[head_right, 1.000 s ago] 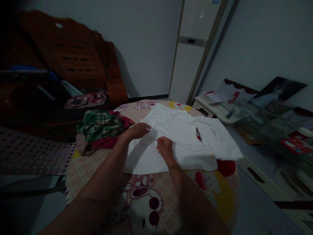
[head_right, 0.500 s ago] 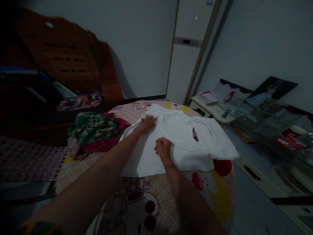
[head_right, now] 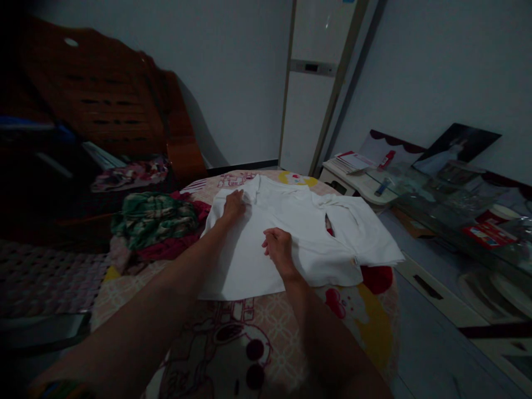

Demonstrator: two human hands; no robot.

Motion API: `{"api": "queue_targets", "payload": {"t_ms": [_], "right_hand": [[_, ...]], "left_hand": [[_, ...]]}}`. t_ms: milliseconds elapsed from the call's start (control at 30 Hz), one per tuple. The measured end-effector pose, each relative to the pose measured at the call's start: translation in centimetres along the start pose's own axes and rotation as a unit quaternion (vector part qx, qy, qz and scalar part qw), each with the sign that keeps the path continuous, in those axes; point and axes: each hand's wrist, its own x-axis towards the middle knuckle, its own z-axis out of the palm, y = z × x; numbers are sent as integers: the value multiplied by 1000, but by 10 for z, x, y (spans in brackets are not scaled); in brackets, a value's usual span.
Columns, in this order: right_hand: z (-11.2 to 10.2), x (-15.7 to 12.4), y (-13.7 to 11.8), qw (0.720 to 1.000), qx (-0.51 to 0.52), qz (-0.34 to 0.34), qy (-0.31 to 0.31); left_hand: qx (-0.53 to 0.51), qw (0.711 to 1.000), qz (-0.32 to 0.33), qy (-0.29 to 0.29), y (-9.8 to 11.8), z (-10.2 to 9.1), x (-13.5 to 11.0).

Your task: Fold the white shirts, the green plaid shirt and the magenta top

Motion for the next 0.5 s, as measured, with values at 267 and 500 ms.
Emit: {"api": "queue_targets", "payload": {"t_ms": [267,500], "right_hand": [[-57,77,-42,990,-23,-49,133],[-107,163,-63,940,-219,-100,242]], "left_hand": [[24,996,75,-39,21,30,-46],[55,995,80,-37,25,27,-56]]}}
